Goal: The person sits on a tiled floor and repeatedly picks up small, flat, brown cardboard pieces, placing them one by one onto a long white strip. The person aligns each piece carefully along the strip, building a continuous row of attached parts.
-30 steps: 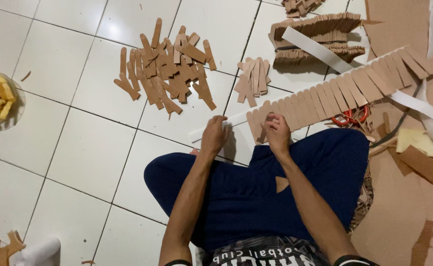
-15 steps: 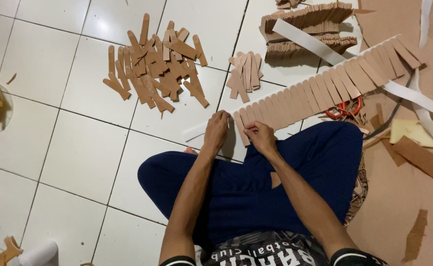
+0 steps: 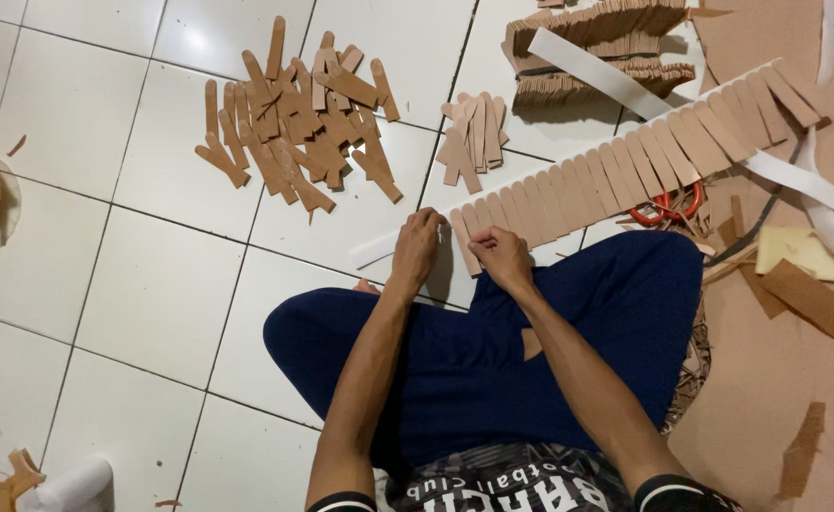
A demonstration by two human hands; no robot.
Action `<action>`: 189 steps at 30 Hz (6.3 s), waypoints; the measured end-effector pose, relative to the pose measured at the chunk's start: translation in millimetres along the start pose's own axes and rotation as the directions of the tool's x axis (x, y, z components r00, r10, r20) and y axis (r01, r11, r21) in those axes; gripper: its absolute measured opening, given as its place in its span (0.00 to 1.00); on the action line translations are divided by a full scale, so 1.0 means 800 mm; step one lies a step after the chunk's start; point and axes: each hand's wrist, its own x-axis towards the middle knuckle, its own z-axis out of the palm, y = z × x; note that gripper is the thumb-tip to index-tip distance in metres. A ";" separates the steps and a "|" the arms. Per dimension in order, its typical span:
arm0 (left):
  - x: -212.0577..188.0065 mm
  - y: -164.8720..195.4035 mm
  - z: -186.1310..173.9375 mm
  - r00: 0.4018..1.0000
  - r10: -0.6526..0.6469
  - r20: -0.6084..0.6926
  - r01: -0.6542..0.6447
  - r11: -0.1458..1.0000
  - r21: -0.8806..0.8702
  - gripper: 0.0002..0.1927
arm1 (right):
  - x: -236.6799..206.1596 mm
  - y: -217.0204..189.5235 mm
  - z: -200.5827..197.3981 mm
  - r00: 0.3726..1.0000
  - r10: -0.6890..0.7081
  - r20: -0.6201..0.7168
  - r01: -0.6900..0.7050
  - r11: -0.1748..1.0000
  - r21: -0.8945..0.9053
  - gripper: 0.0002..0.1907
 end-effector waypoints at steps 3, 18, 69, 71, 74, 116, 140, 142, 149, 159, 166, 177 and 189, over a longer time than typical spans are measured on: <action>0.000 -0.004 0.003 1.000 0.006 -0.002 -0.007 1.000 -0.011 0.14 | 0.000 -0.006 -0.001 0.999 0.045 -0.006 -0.046 0.998 -0.034 0.11; -0.006 0.021 -0.007 0.988 0.074 0.134 -0.096 0.981 0.166 0.32 | 0.012 -0.006 0.007 0.997 0.044 -0.058 -0.051 0.991 -0.126 0.12; 0.051 0.018 -0.009 0.976 -0.124 0.177 0.053 0.932 0.360 0.18 | 0.024 0.005 0.007 0.995 -0.060 -0.078 0.035 0.957 -0.289 0.12; 0.075 0.018 -0.036 0.959 -0.282 -0.022 0.278 0.923 0.267 0.15 | 0.017 0.006 0.007 0.996 -0.048 -0.073 0.024 0.954 -0.300 0.12; 0.118 0.005 -0.079 0.840 -0.379 -0.389 0.471 0.865 0.174 0.30 | 0.016 0.004 0.007 0.996 -0.041 -0.076 0.016 0.953 -0.302 0.12; -0.029 0.004 -0.034 0.990 -0.140 0.025 0.142 0.984 -0.108 0.13 | -0.008 -0.003 -0.021 0.977 0.089 -0.195 0.009 0.891 0.454 0.15; -0.017 -0.005 -0.016 0.996 -0.082 -0.030 0.084 0.994 0.069 0.19 | -0.024 0.007 0.023 0.998 0.056 0.007 -0.057 0.993 0.101 0.10; -0.021 -0.003 -0.017 0.997 -0.073 0.011 0.072 0.995 0.075 0.19 | -0.022 0.004 0.027 0.999 0.052 0.014 -0.053 0.998 0.024 0.10; -0.031 0.001 -0.010 0.992 -0.120 0.050 0.120 0.993 -0.003 0.14 | -0.019 0.001 0.027 1.000 -0.001 0.003 0.001 1.000 0.016 0.11; -0.026 -0.002 -0.008 0.993 -0.106 0.052 0.106 0.994 0.006 0.13 | -0.014 -0.007 0.031 0.999 0.032 -0.031 -0.033 0.999 -0.027 0.12; -0.028 -0.004 -0.009 0.991 -0.118 0.065 0.118 0.993 0.011 0.14 | -0.015 -0.011 0.035 0.998 0.029 -0.061 -0.033 0.997 -0.066 0.12; -0.028 0.015 -0.026 0.986 -0.122 0.110 0.120 0.992 0.027 0.27 | -0.015 -0.015 0.034 0.997 0.032 -0.065 -0.036 0.997 -0.066 0.13; -0.006 0.033 -0.020 0.984 -0.078 0.161 0.015 0.932 0.361 0.17 | -0.013 -0.010 0.036 0.989 -0.092 -0.115 0.059 0.963 -0.264 0.13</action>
